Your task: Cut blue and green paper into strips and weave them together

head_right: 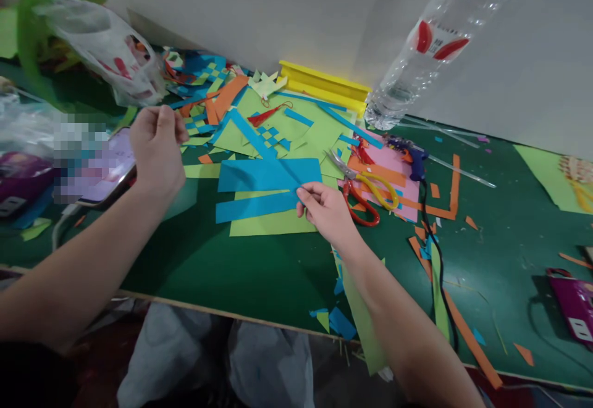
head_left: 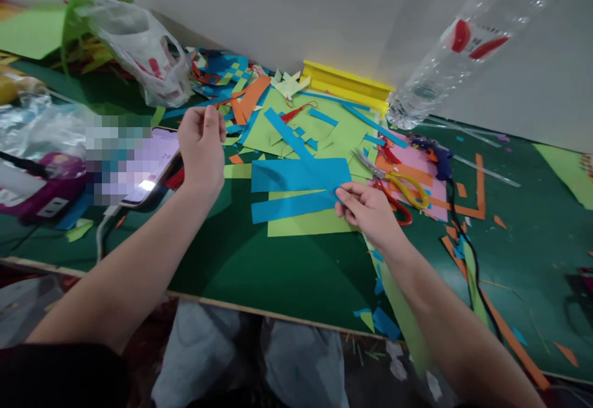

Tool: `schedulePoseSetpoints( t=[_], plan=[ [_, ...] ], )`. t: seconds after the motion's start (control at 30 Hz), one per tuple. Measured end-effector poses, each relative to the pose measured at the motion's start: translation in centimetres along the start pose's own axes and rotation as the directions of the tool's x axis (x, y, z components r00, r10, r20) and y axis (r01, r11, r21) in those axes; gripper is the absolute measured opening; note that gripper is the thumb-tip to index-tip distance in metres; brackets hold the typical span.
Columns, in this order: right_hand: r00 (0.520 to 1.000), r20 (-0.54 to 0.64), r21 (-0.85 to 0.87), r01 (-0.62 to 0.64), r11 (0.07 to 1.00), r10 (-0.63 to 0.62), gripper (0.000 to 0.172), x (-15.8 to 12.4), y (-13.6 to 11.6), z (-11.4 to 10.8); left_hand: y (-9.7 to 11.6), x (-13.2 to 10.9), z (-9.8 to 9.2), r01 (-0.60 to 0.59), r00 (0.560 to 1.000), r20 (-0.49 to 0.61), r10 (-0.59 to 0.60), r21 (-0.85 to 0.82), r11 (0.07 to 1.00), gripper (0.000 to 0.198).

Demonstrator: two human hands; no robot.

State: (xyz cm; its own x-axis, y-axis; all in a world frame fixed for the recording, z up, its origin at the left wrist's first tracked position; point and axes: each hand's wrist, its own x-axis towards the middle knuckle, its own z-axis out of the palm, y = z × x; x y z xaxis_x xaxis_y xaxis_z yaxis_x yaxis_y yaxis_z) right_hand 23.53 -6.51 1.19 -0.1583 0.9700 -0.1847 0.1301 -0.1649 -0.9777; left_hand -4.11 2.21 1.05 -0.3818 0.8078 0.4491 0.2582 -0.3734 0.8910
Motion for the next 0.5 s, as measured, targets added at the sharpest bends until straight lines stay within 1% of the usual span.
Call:
schedulePoseSetpoints(
  t=[0.03,0.07,0.1,0.13,0.17,0.2,0.23,0.27,0.3,0.33,0.4,0.43,0.5],
  plan=[
    [1.0,0.006,-0.014,-0.005,1.0,0.005,0.03,0.0,0.0,-0.1,0.5,-0.5,0.0,-0.117,0.993,0.003,0.117,0.042,0.992,0.029],
    [1.0,0.02,-0.036,-0.01,0.999,0.011,0.03,0.0,0.0,-0.1,1.1,-1.1,0.0,-0.249,0.968,0.047,0.245,0.1,0.963,0.028],
    [0.999,0.043,-0.065,-0.014,0.998,0.016,0.031,0.0,0.0,-0.1,1.7,-1.7,0.0,-0.382,0.923,0.114,0.367,0.174,0.908,0.027],
    [0.997,0.074,-0.096,-0.016,0.995,0.023,0.031,0.0,-0.1,-0.1,2.2,-2.3,0.1,-0.512,0.859,0.181,0.48,0.247,0.823,0.028],
    [0.994,0.109,-0.119,-0.02,0.993,0.033,0.032,-0.1,-0.1,-0.1,2.6,-2.9,0.3,-0.604,0.793,0.315,0.522,0.293,0.741,0.026],
    [0.988,0.148,-0.135,-0.031,0.99,0.051,0.032,-0.2,-0.1,-0.1,2.9,-3.5,0.5,-0.684,0.72,0.423,0.55,0.297,0.666,0.024],
    [0.979,0.189,-0.147,-0.045,0.988,0.073,0.034,-0.2,-0.2,-0.1,3.0,-3.9,0.8,-0.744,0.642,0.542,0.542,0.269,0.612,0.021],
    [0.97,0.223,-0.156,-0.059,0.986,0.093,0.035,-0.2,-0.2,-0.2,3.1,-4.2,1.1,-0.777,0.572,0.645,0.506,0.23,0.585,0.019],
    [0.963,0.245,-0.162,-0.072,0.984,0.111,0.037,-0.2,-0.3,-0.3,3.0,-4.5,1.4,-0.806,0.497,0.717,0.489,0.173,0.566,0.019],
    [0.959,0.255,-0.166,-0.081,0.983,0.123,0.04,-0.2,-0.3,-0.3,2.8,-4.6,1.6,-0.816,0.445,0.767,0.463,0.134,0.562,0.021],
    [0.963,0.237,-0.175,-0.089,0.981,0.13,0.044,-0.1,-0.3,-0.4,2.2,-4.7,2.0,-0.831,0.353,0.839,0.413,0.079,0.55,0.027],
    [0.97,0.207,-0.179,-0.092,0.98,0.128,0.045,-0.1,-0.3,-0.5,1.9,-4.7,2.1,-0.837,0.312,0.863,0.398,0.052,0.545,0.03],
    [0.984,0.13,-0.183,-0.096,0.978,0.121,0.047,0.1,-0.2,-0.6,1.2,-4.7,2.2,-0.843,0.249,0.89,0.382,0.006,0.537,0.033]
  ],
)
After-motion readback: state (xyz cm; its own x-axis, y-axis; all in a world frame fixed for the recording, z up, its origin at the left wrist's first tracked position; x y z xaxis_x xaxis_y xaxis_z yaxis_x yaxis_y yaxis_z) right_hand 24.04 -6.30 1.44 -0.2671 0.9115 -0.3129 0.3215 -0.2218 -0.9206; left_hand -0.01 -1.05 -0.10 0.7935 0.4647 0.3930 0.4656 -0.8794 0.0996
